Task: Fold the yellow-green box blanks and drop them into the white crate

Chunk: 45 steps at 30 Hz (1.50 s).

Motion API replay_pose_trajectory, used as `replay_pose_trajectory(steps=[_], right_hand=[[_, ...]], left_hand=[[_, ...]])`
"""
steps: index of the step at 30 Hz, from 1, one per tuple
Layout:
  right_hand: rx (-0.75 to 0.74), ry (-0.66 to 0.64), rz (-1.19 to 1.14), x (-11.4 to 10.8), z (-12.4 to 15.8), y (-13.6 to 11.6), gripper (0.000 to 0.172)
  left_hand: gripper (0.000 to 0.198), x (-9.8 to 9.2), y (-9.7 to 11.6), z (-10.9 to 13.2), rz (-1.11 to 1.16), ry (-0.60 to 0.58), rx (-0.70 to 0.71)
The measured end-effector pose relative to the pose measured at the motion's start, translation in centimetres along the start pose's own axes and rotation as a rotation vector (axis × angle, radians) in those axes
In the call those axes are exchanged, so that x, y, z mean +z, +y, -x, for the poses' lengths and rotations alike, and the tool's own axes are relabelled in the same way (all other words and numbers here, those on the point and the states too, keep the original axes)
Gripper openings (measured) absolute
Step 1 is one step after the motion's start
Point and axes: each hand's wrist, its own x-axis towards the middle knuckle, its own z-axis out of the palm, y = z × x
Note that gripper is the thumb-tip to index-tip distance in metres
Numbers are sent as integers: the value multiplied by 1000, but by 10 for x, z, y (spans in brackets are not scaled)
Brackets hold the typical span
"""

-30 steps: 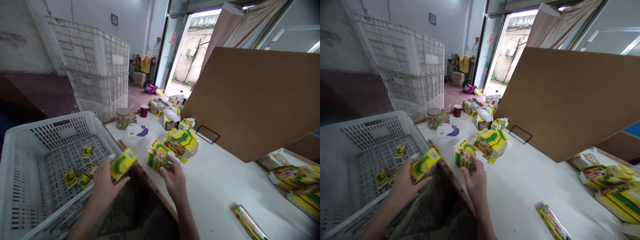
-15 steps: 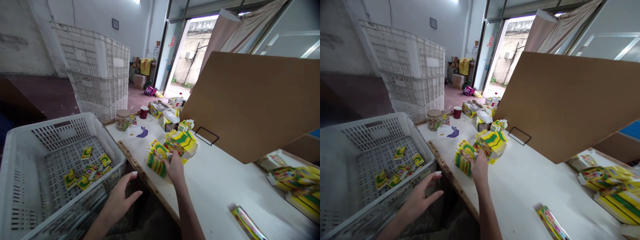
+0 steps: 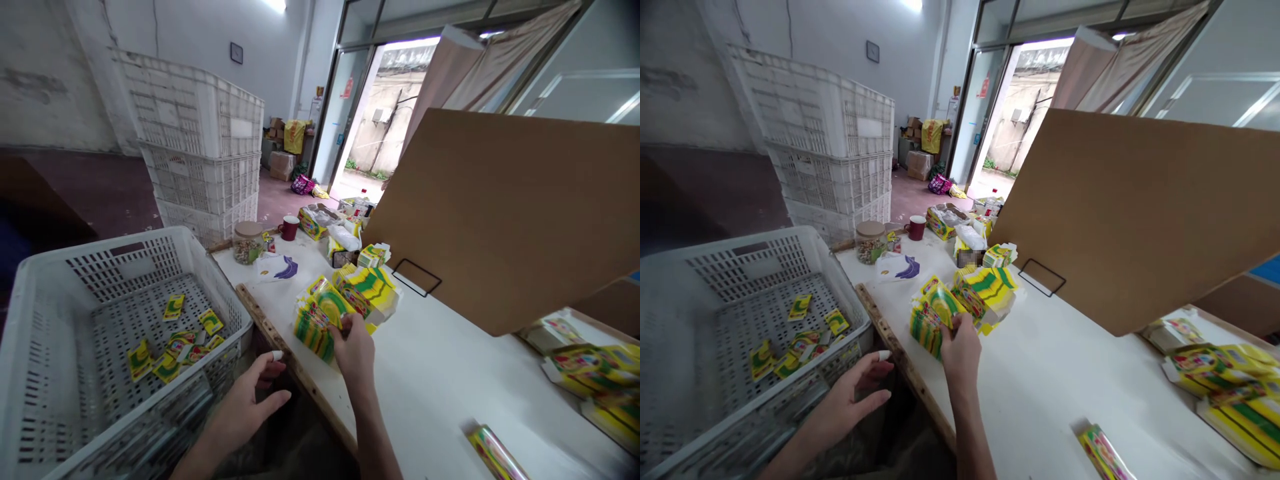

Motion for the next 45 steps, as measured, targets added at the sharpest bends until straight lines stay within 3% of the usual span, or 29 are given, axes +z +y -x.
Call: replay_pose_trajectory(steps=[3,6,7,9,12,16,19,24,28,30,32,34,36,38,39,41,43,45], right_hand=[[-67,-151,-225,0,35,-14,18],[-105,-557,-564,11,76,-31,23],[-66,-604,-697,17,87,-36,25],[24,-605,-931,26,104,-43,32],[59,-540,-1047,34,116,-47,40],[47,-560,-1051,38,114,-41,45],[77,-480,-1054,35,102,-31,31],[13,-406,-944,19,85,-16,21],[-231,-165,-646,2,73,-2,3],[-402,-65,-450,-4,70,1,14],[-557,-81,-288,-6,71,-1,17],[-696,-169,-210,-4,76,-8,16],[-774,-204,-231,-3,84,-14,17],[-701,-97,-315,-3,89,-14,23],[-595,-3,-375,-3,91,-12,28],[-328,118,-533,-1,93,-4,36],[-119,6,-727,6,98,2,42],[49,-235,-894,18,103,2,48]], left_hand=[[77,7,3,-2,406,4,99],[59,16,23,-4,808,113,138],[53,18,32,-4,903,171,113],[43,21,50,-5,1034,272,81],[39,23,62,-6,1110,411,104],[49,23,49,-6,963,538,84],[55,21,36,-1,756,436,109],[31,12,27,3,530,325,39],[38,-10,34,3,393,344,141],[52,-23,43,7,246,369,244],[74,-31,53,11,10,304,242],[95,-31,59,14,-244,168,136],[92,-27,59,14,-401,0,41],[69,-24,53,11,-430,-91,19],[59,-24,49,10,-427,-63,25],[57,-23,40,8,-442,99,36],[67,-19,32,8,-475,190,57],[72,-10,24,11,-493,127,132]])
